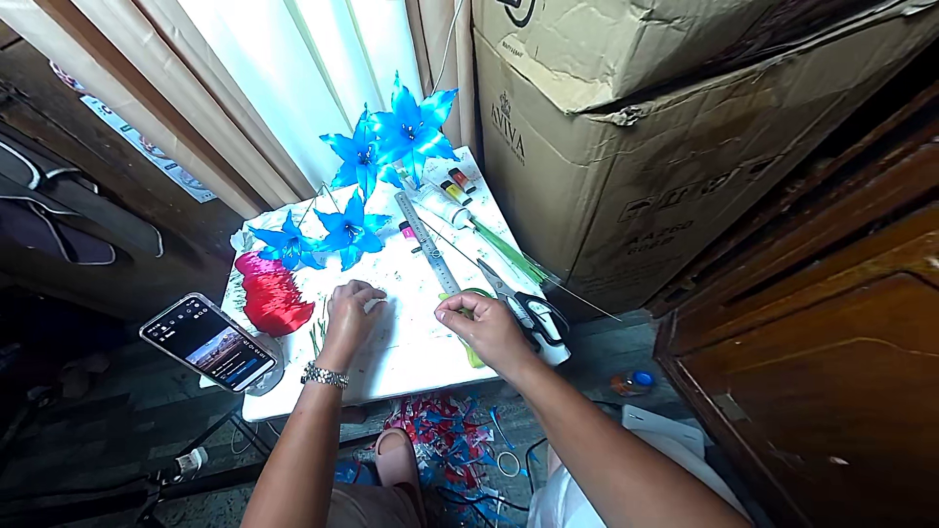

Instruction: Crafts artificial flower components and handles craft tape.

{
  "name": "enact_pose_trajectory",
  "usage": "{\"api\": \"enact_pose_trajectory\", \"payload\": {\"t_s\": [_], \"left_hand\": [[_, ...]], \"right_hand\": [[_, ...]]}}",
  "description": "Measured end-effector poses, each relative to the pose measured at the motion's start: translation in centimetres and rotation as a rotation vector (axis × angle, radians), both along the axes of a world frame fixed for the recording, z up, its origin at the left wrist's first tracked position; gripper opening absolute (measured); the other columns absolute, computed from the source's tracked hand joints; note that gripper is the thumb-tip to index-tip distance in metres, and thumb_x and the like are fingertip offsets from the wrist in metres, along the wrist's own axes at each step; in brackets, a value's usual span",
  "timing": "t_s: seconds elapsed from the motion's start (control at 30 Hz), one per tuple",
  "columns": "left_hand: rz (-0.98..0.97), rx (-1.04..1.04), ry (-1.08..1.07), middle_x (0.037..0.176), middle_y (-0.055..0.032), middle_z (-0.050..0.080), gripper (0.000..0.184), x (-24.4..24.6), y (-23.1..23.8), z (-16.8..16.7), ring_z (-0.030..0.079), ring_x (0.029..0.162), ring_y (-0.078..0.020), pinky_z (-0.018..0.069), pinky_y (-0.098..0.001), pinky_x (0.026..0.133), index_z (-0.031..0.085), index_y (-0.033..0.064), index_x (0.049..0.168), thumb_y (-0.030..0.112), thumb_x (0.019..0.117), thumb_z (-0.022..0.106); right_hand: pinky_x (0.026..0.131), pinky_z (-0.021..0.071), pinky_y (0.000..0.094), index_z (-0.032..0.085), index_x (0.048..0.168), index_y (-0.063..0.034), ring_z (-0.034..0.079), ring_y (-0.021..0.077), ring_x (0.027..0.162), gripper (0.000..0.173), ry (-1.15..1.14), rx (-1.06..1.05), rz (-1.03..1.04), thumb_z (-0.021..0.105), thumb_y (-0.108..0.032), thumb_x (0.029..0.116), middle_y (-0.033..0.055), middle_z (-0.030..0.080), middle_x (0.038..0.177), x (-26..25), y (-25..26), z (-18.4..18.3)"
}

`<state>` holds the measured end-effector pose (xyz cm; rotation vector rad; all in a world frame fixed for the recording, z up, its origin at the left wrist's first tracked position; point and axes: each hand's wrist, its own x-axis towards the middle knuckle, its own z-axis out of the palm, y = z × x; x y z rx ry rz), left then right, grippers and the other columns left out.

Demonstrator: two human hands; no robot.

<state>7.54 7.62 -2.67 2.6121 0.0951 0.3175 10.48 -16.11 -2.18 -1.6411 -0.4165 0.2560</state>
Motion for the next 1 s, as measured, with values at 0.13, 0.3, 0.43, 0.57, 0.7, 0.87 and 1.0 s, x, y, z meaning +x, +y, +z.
{"api": "enact_pose_trajectory", "payload": {"t_s": [0.13,0.3,0.43,0.57,0.7,0.87,1.0], "left_hand": [[-0.035,0.215,-0.044,0.121,-0.0203,0.064,0.009,1.9,0.3,0.2,0.054,0.119,-0.0454,0.0408,-0.0647,0.096,0.079,0.0071,0.098,0.012,0.0917,0.075],[-0.088,0.357,0.008,0.126,-0.0187,0.063,0.005,3.3,0.2,0.2,0.054,0.119,-0.0445,0.0406,-0.0648,0.095,0.079,0.0073,0.093,0.010,0.0905,0.075],[-0.123,0.370,0.031,0.128,-0.0194,0.062,0.005,3.7,0.4,0.4,0.053,0.121,-0.0453,0.0402,-0.0654,0.096,0.079,0.0066,0.091,0.010,0.0901,0.076],[-0.210,0.444,0.078,0.130,-0.0188,0.062,0.007,5.0,1.0,0.3,0.052,0.127,-0.0440,0.0379,-0.0647,0.104,0.078,0.0044,0.094,0.008,0.0927,0.071],[-0.255,0.505,0.122,0.136,-0.0195,0.058,0.011,5.0,1.3,0.0,0.050,0.132,-0.0433,0.0361,-0.0634,0.109,0.072,-0.0005,0.096,0.007,0.0970,0.065],[-0.135,0.122,0.074,0.143,-0.0246,0.051,0.013,4.1,2.0,0.5,0.047,0.132,-0.0485,0.0367,-0.0686,0.105,0.068,-0.0041,0.103,0.005,0.0992,0.061],[-0.046,-0.216,0.029,0.142,-0.0210,0.052,0.016,4.7,2.9,1.0,0.050,0.133,-0.0323,0.0416,-0.0511,0.107,0.060,-0.0029,0.105,0.011,0.1055,0.052]], "right_hand": [[0.066,0.0462,0.0200,0.073,0.091,-0.0047,0.055,0.0032,0.072,0.010,-0.023,-0.017,0.027,0.067,-0.010,0.0969,0.0006,0.064,0.086,-0.1,0.2,-0.2],[0.065,0.0449,0.0185,0.073,0.090,-0.0047,0.054,0.0021,0.071,0.011,-0.026,-0.038,0.039,0.067,-0.010,0.0970,0.0001,0.064,0.086,0.0,0.1,0.0],[0.064,0.0440,0.0181,0.073,0.090,-0.0040,0.052,0.0021,0.070,0.011,-0.026,-0.038,0.038,0.067,-0.009,0.0969,0.0002,0.062,0.084,0.0,0.0,0.0],[0.063,0.0444,0.0184,0.074,0.091,-0.0040,0.052,0.0023,0.069,0.011,-0.029,-0.047,0.047,0.067,-0.010,0.0972,0.0005,0.063,0.085,0.1,0.1,0.1],[0.064,0.0447,0.0186,0.073,0.091,-0.0040,0.052,0.0024,0.069,0.011,-0.029,-0.044,0.052,0.067,-0.010,0.0975,0.0006,0.062,0.085,0.2,0.0,0.2],[0.064,0.0440,0.0182,0.073,0.091,-0.0032,0.052,0.0021,0.069,0.012,-0.039,-0.043,0.057,0.066,-0.010,0.0976,0.0007,0.062,0.084,0.1,-0.1,0.3],[0.064,0.0442,0.0181,0.073,0.091,-0.0027,0.052,0.0023,0.069,0.011,-0.058,-0.038,0.066,0.067,-0.009,0.0969,0.0015,0.062,0.084,0.2,-0.1,0.1]]}}
